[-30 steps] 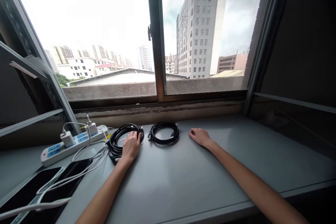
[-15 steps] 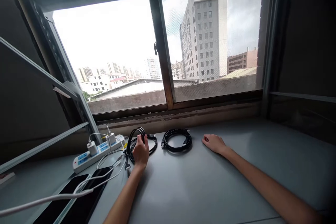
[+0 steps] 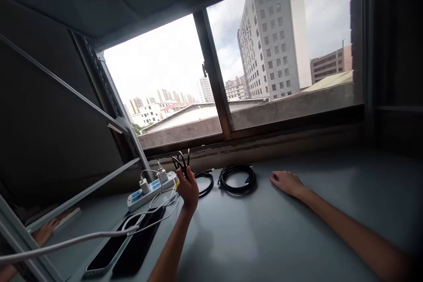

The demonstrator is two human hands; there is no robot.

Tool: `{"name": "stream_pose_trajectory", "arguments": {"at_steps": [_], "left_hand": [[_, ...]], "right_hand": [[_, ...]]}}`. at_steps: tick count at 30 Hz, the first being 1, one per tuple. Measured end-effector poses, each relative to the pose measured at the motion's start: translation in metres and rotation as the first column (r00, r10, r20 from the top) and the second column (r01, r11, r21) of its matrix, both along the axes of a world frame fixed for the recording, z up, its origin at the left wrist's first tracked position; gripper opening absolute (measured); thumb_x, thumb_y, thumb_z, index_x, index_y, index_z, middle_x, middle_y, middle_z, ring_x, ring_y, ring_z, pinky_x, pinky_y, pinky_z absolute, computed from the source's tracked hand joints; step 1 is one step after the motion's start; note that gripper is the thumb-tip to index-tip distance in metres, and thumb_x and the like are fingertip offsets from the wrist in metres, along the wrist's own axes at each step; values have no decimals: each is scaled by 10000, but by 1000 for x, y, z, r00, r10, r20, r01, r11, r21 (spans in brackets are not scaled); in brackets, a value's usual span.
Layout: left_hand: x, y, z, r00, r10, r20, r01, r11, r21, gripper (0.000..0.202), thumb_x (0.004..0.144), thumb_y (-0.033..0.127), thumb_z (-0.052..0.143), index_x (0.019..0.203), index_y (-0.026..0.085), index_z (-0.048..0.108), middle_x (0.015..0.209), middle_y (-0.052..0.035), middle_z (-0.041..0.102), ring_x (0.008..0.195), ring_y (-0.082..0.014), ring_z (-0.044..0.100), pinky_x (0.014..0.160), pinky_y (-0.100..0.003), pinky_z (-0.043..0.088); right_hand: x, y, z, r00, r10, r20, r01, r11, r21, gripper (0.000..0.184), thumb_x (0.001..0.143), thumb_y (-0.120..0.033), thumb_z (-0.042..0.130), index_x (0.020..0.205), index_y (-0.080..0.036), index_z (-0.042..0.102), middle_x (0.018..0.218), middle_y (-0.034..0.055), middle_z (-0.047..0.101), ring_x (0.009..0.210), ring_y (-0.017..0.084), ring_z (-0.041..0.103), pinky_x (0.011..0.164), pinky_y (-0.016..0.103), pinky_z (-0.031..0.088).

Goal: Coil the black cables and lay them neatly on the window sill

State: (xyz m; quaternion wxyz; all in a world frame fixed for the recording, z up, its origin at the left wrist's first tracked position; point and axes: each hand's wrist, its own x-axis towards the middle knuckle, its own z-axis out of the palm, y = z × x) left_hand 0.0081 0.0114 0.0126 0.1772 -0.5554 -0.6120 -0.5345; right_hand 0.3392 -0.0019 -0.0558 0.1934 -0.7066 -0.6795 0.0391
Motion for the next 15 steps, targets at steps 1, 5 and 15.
{"name": "stream_pose_trajectory", "arguments": {"at_steps": [1, 5, 15], "left_hand": [[-1, 0, -1, 1000, -4, -30, 4, 1000, -21, 333, 943, 366, 188, 1030, 147, 423, 732, -71, 646, 664, -199, 641, 567, -261, 418], [-5, -10, -9, 951, -199, -235, 157, 970, -185, 314, 909, 360, 290, 970, 151, 517, 750, -99, 654, 708, -214, 639, 628, -280, 425], [10, -48, -36, 721, -641, -264, 430, 712, -554, 319, 810, 421, 480, 569, 217, 530, 539, -25, 565, 561, -185, 581, 580, -263, 394]], "right_hand": [[0, 0, 0, 1000, -2, 1, 2, 1000, -2, 220, 890, -274, 452, 724, -192, 571, 744, 35, 633, 718, 214, 576, 524, 261, 252], [0, -1, 2, 1000, -11, 12, 11, 1000, -13, 218, 891, -279, 451, 743, -194, 586, 777, 44, 641, 745, 220, 579, 527, 261, 254], [1, -3, 2, 997, -40, 64, 44, 998, -54, 243, 907, -311, 423, 759, -201, 583, 798, 41, 636, 761, 217, 582, 533, 258, 276]]}}
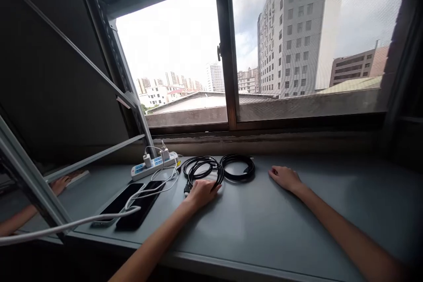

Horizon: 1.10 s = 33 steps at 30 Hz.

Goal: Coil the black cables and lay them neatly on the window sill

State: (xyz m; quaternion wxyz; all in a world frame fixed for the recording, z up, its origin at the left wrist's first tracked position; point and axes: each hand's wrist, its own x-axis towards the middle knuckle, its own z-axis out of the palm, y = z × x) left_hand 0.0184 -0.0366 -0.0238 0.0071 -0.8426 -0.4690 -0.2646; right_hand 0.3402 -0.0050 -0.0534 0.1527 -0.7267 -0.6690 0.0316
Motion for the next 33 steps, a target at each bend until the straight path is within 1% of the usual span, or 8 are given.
{"name": "stream_pose_trajectory", "arguments": {"at_steps": [5, 11, 18, 20, 23, 27, 30, 33], "left_hand": [[4, 6, 2, 946, 101, 308, -94, 995, -35, 285, 809, 428, 489, 629, 210, 519, 495, 6, 497, 482, -145, 529, 518, -237, 365], [16, -9, 37, 637, 151, 756, -230, 973, -1, 440, 925, 473, 130, 752, 185, 415, 460, 58, 353, 350, -77, 357, 388, -202, 306], [17, -57, 78, 431, -80, 899, -1, 996, 89, 396, 883, 523, 344, 755, 170, 471, 434, 82, 332, 315, -38, 260, 326, -165, 217], [15, -71, 84, 471, -107, 876, 110, 992, 62, 343, 894, 487, 353, 866, 174, 492, 430, 90, 349, 308, -41, 281, 325, -155, 219], [14, -91, 83, 637, -118, 762, 265, 961, -73, 311, 918, 428, 320, 1086, 190, 431, 448, 96, 395, 314, -58, 336, 351, -156, 272], [14, -113, 58, 941, -206, 267, 255, 953, -164, 265, 919, 354, 326, 954, 169, 512, 498, 46, 467, 373, -88, 411, 423, -197, 296], [13, -125, 35, 955, -266, -129, 260, 964, -56, 264, 904, 319, 363, 772, 171, 537, 491, 21, 484, 406, -110, 450, 439, -228, 246], [11, -132, 23, 928, -265, -263, 272, 962, -10, 295, 884, 317, 416, 637, 178, 498, 441, 33, 444, 390, -102, 423, 440, -243, 225]], "right_hand": [[2, -1, 0, 999, -4, 41, 5, 1000, -27, 255, 912, -348, 410, 769, -211, 570, 818, 36, 642, 795, 231, 580, 536, 262, 278], [4, -1, -1, 998, 3, 67, -1, 999, -37, 263, 908, -348, 406, 742, -207, 554, 805, 34, 638, 782, 226, 581, 517, 261, 269], [4, 0, -1, 998, -11, 63, 13, 999, -32, 253, 900, -344, 413, 737, -212, 556, 776, 22, 634, 766, 217, 577, 514, 261, 271], [4, 0, -1, 998, -14, 63, 16, 999, -31, 249, 896, -346, 417, 739, -215, 559, 778, 20, 634, 767, 216, 576, 516, 259, 272], [4, 0, -1, 998, -21, 67, 23, 999, -30, 254, 898, -358, 415, 744, -219, 562, 780, 18, 632, 774, 219, 574, 522, 257, 274], [5, 1, -2, 997, -32, 70, 34, 999, -24, 258, 894, -369, 418, 744, -219, 564, 780, 20, 633, 783, 228, 575, 531, 263, 278], [5, 2, -3, 997, -36, 69, 37, 999, -19, 261, 893, -371, 414, 751, -219, 571, 791, 20, 636, 782, 226, 579, 534, 266, 282], [6, 2, -3, 997, -39, 73, 40, 999, -17, 260, 892, -373, 413, 755, -222, 573, 789, 20, 633, 781, 226, 579, 532, 267, 283]]}}
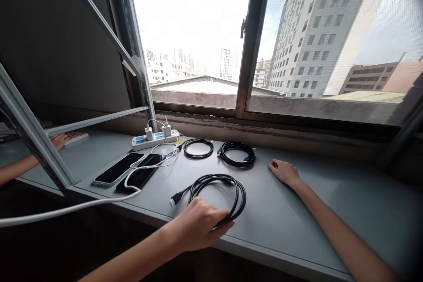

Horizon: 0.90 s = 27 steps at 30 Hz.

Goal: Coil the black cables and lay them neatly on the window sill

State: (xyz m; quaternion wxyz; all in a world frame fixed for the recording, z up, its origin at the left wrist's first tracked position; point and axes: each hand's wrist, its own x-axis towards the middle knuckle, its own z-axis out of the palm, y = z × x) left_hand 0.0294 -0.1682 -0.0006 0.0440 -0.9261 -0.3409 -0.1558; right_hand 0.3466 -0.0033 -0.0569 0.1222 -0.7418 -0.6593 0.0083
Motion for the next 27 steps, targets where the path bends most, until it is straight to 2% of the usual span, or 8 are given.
{"name": "stream_pose_trajectory", "arguments": {"at_steps": [4, 6, 9, 11, 14, 19, 23, 27], "left_hand": [[-7, -3, -3, 999, 36, 36, -37, 999, 17, 371, 852, 389, 497, 557, 168, 460, 467, 31, 447, 460, -104, 440, 518, -236, 315], [-11, -8, -7, 990, 98, 100, -91, 993, -70, 331, 812, 410, 570, 601, 164, 498, 552, 19, 508, 558, -119, 489, 571, -231, 359], [-15, -20, -22, 956, 155, 248, -114, 978, -173, 180, 761, 308, 657, 727, 169, 548, 704, 10, 585, 786, -154, 526, 704, -240, 399], [-18, -28, -34, 927, 152, 342, -107, 983, -147, 102, 790, 245, 628, 789, 176, 552, 735, 12, 589, 881, -173, 504, 790, -271, 390], [-23, -30, -43, 903, 161, 398, -127, 986, -110, 36, 856, 210, 527, 846, 189, 555, 803, -5, 571, 908, -176, 482, 816, -301, 383], [-32, -15, -36, 920, 187, 345, -143, 978, -149, 115, 855, 195, 523, 957, 234, 561, 1020, -26, 534, 952, -180, 459, 846, -335, 382], [-40, -10, -32, 939, 136, 317, -68, 974, -216, 150, 799, 248, 617, 941, 247, 565, 1015, 1, 540, 966, -171, 465, 881, -329, 373], [-52, -10, -29, 943, 84, 322, -27, 983, -179, 141, 804, 317, 609, 905, 225, 574, 995, -3, 547, 928, -158, 486, 863, -315, 379]], "right_hand": [[1, -1, -1, 1000, -5, 1, 5, 1000, -1, 264, 884, -386, 408, 747, -227, 568, 773, 16, 626, 768, 224, 571, 536, 267, 293], [1, -3, -2, 1000, -9, -3, 9, 1000, -1, 270, 879, -395, 403, 744, -227, 566, 767, 16, 624, 755, 221, 567, 535, 267, 298], [1, -5, -4, 1000, -16, -8, 16, 1000, 4, 279, 876, -402, 391, 736, -226, 557, 756, 14, 620, 733, 216, 561, 528, 266, 300], [2, -6, -5, 1000, -24, -9, 24, 1000, 10, 282, 873, -406, 389, 733, -226, 556, 749, 14, 617, 722, 214, 558, 527, 268, 302], [2, -7, -7, 999, -42, -10, 42, 999, 23, 289, 863, -419, 389, 740, -227, 567, 758, 22, 617, 724, 218, 558, 531, 271, 309], [2, -11, -9, 996, -89, -14, 90, 996, 30, 296, 840, -433, 390, 713, -229, 563, 758, 27, 613, 715, 221, 553, 526, 270, 318], [1, -13, -10, 993, -120, -17, 121, 992, 35, 293, 830, -431, 396, 692, -225, 554, 759, 28, 612, 706, 215, 549, 522, 266, 326], [2, -12, -11, 987, -160, -30, 161, 987, 31, 277, 815, -420, 417, 679, -222, 554, 762, 31, 619, 708, 224, 552, 525, 269, 335]]}}
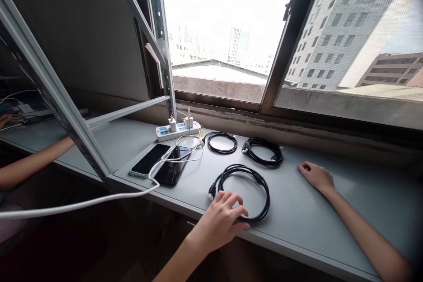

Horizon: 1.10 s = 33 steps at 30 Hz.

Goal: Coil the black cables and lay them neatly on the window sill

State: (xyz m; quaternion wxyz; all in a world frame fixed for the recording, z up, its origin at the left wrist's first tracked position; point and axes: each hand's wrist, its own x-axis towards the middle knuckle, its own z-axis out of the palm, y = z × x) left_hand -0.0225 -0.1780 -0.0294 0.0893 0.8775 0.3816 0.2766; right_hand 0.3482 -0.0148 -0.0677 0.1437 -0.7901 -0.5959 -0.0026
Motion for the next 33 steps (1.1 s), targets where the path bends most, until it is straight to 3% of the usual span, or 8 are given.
{"name": "stream_pose_trajectory", "arguments": {"at_steps": [12, 23, 29, 33], "left_hand": [[-25, 26, 11, 996, -88, 6, 87, 990, 113, 218, 879, 343, 465, 781, 179, 570, 867, -21, 564, 754, -125, 526, 760, -296, 388], [-9, 58, -2, 990, -129, -49, 130, 991, 22, 368, 677, 530, 659, 733, 175, 579, 807, -8, 557, 716, -126, 505, 717, -274, 406], [-9, 56, -4, 989, -147, -16, 147, 987, 57, 604, 476, 741, 636, 636, 172, 513, 733, -8, 528, 649, -120, 460, 659, -280, 394], [-9, 52, -9, 981, -190, -38, 193, 974, 115, 611, 471, 754, 620, 558, 176, 441, 626, 6, 472, 572, -105, 403, 589, -271, 362]], "right_hand": [[4, 7, 0, 994, -91, -67, 89, 996, -31, 263, 801, -419, 467, 722, -221, 620, 852, 74, 641, 775, 273, 562, 538, 299, 332], [3, 15, 4, 973, -225, -41, 222, 972, -74, 267, 780, -437, 500, 692, -235, 650, 853, 80, 637, 792, 292, 564, 569, 315, 355], [5, 23, 6, 961, -271, -56, 269, 962, -47, 283, 760, -434, 517, 792, -220, 699, 857, 120, 632, 818, 322, 572, 585, 332, 384], [6, 26, 5, 953, -291, -81, 289, 957, -37, 286, 757, -420, 519, 791, -208, 707, 835, 126, 634, 809, 324, 580, 585, 331, 388]]}}
